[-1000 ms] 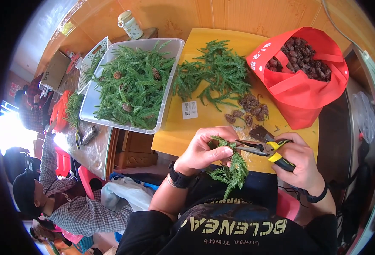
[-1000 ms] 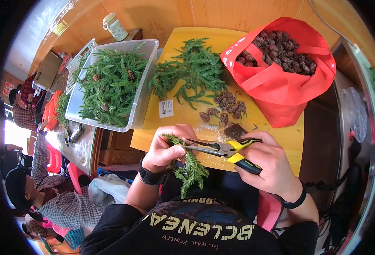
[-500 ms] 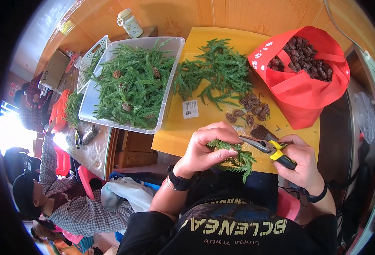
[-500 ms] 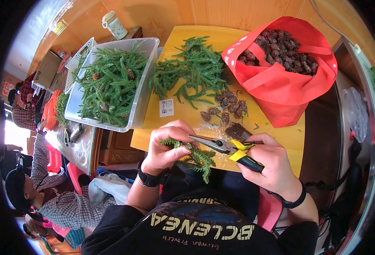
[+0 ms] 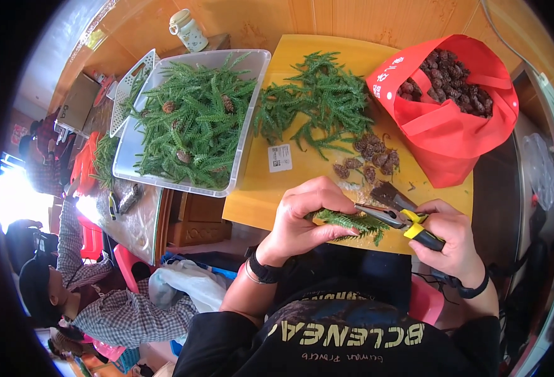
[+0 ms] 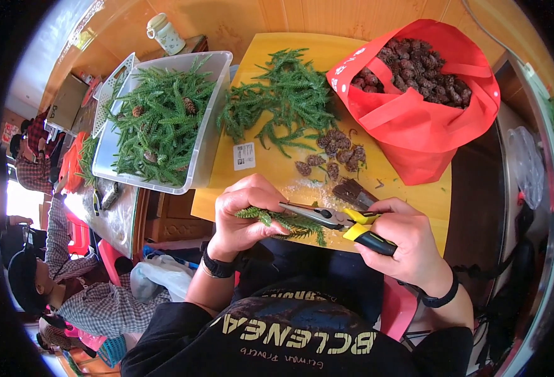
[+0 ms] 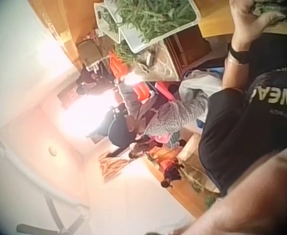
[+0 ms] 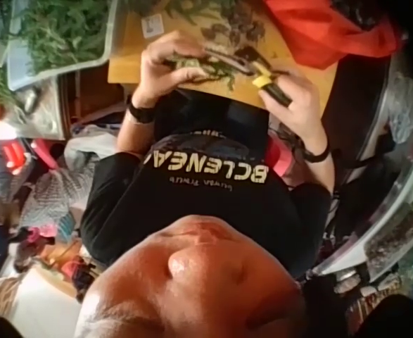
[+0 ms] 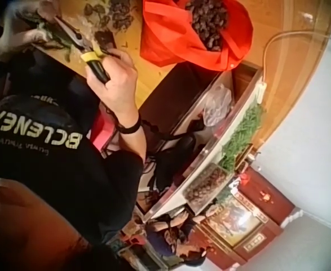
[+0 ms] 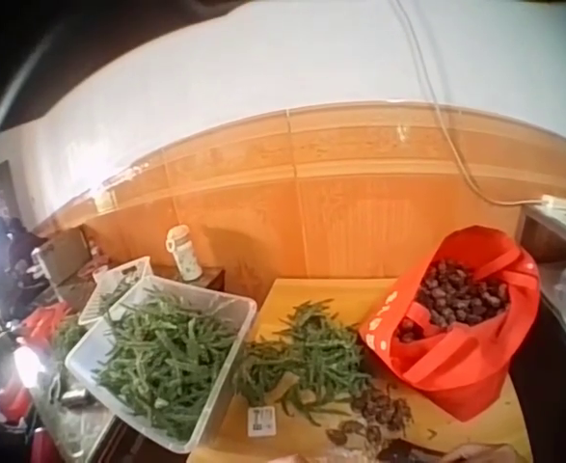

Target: Trimming small conifer branches using hand snips and sorting the pieces into containers.

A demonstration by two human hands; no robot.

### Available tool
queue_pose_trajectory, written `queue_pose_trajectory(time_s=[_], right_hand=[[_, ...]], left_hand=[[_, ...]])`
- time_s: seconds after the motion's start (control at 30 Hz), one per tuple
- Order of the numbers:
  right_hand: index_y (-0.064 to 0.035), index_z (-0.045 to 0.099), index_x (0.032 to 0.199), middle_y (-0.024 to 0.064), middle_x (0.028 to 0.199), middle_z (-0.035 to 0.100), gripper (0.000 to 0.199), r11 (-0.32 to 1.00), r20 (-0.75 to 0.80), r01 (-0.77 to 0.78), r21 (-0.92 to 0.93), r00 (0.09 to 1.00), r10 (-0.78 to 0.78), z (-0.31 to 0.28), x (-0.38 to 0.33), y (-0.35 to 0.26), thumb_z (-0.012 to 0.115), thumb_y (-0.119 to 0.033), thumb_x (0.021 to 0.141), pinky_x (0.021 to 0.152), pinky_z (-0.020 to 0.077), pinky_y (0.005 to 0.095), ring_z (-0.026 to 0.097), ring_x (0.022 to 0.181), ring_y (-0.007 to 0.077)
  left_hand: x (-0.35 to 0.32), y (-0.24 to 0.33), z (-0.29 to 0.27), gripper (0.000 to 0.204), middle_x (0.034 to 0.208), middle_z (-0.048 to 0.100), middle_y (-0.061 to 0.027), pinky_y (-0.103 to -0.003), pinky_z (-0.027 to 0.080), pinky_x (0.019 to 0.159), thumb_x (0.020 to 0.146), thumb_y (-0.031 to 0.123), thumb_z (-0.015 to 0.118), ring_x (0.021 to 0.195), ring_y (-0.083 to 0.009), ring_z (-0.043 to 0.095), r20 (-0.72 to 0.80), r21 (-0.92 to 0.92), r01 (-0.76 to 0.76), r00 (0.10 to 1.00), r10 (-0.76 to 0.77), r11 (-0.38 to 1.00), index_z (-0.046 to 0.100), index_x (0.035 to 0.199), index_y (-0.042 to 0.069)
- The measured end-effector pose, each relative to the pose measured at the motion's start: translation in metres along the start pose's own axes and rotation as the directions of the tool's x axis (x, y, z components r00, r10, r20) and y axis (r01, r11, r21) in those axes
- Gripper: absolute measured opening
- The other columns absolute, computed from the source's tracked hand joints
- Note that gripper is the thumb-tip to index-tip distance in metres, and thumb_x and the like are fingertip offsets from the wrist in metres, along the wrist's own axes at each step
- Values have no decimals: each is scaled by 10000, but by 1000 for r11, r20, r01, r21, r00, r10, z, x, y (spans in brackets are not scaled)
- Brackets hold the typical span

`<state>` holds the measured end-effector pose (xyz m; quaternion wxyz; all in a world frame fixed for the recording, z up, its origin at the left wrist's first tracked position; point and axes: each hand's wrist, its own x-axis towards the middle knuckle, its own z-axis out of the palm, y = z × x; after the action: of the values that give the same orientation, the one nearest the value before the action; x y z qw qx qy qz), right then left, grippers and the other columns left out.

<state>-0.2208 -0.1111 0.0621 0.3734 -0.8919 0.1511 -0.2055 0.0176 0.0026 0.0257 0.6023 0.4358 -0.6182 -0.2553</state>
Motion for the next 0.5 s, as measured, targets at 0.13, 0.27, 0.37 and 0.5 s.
queue_pose_trajectory(time_s=[0.13, 0.27, 0.37, 0.5], right_hand=[[-1, 537, 614, 111, 587, 519, 164, 998, -59, 31, -57, 998, -35, 3, 1, -3, 693, -51, 606, 598, 463, 352, 589, 708, 332], [-11, 526, 609, 99, 557, 492, 170, 980, -102, 79, -184, 990, -99, 2, 3, -8, 694, -26, 592, 587, 469, 358, 583, 670, 322], [-15, 509, 601, 94, 531, 467, 181, 944, -137, 78, -319, 982, -128, 4, 4, -11, 689, -13, 589, 601, 483, 373, 562, 631, 316], [-19, 490, 589, 95, 516, 450, 196, 951, -137, 51, -305, 986, -97, 4, 7, -16, 685, -9, 591, 620, 496, 387, 534, 591, 319]], left_hand=[[1, 0, -2, 294, 767, 654, -85, -293, 474, 621, 595, 158, 830, 704, -196, 608, -7, 138, -64, 998, 66, 988, 634, 768, 24], [1, 0, -2, 297, 826, 676, -100, -288, 488, 639, 573, 113, 818, 714, -200, 616, -5, 197, -31, 999, 32, 980, 627, 781, 25], [1, 1, 1, 295, 850, 679, -105, -290, 494, 652, 576, 64, 808, 729, -207, 620, -23, 238, -24, 999, 30, 971, 619, 798, 22], [1, 1, 8, 294, 865, 672, -100, -300, 497, 666, 579, -11, 788, 778, -220, 626, -115, 256, -33, 991, 65, 966, 609, 810, 24]])
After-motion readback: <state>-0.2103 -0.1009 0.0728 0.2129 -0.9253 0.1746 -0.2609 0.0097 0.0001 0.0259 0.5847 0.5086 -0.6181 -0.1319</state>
